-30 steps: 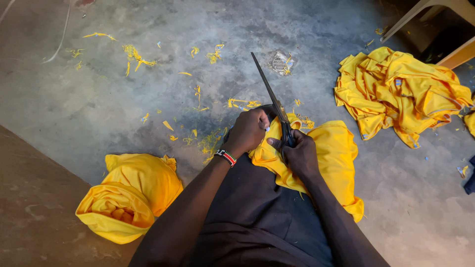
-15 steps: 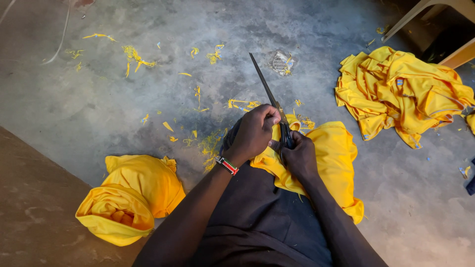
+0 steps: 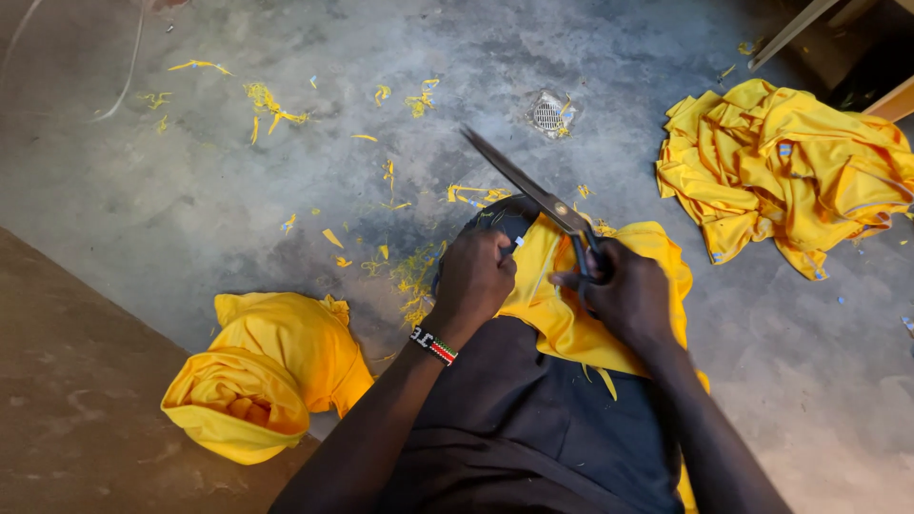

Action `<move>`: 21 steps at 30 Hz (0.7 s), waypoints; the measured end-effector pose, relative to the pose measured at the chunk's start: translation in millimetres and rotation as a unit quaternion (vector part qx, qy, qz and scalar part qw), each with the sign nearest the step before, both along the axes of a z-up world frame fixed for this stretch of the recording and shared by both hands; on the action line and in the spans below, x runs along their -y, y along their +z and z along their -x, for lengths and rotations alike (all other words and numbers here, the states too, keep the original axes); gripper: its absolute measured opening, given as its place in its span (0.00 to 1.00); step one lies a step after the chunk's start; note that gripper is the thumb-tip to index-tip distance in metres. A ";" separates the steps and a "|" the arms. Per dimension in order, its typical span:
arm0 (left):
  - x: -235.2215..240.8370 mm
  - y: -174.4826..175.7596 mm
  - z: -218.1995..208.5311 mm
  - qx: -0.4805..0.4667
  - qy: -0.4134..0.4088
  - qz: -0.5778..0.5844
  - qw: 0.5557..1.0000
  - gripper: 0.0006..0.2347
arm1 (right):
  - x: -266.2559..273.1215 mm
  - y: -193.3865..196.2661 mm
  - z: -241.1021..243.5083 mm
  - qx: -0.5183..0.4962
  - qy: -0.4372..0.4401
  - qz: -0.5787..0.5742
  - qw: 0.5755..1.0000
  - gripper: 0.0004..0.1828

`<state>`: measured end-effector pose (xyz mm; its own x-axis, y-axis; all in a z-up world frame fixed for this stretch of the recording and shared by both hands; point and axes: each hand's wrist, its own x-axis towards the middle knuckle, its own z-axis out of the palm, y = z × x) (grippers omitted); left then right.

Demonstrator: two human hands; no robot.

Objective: The person sits cross-legged on the floor and uses large shears to cut a yellow fabric held on their lap. They repeatedly trim the fabric edges, letting the cut pieces fall to the floor around them.

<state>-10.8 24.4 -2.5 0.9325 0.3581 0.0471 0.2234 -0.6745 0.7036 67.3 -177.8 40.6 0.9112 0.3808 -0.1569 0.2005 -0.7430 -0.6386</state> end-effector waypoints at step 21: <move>26.5 15.2 8.7 0.177 0.052 -0.075 0.980 0.02 | 109.7 57.1 24.8 0.067 0.067 0.277 0.956 0.12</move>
<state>-19.5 -2.1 12.7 0.8069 0.4150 0.4203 0.0564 -0.7625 0.6445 42.6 -287.5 97.7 0.8863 0.3881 -0.2526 0.3702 -0.9215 -0.1170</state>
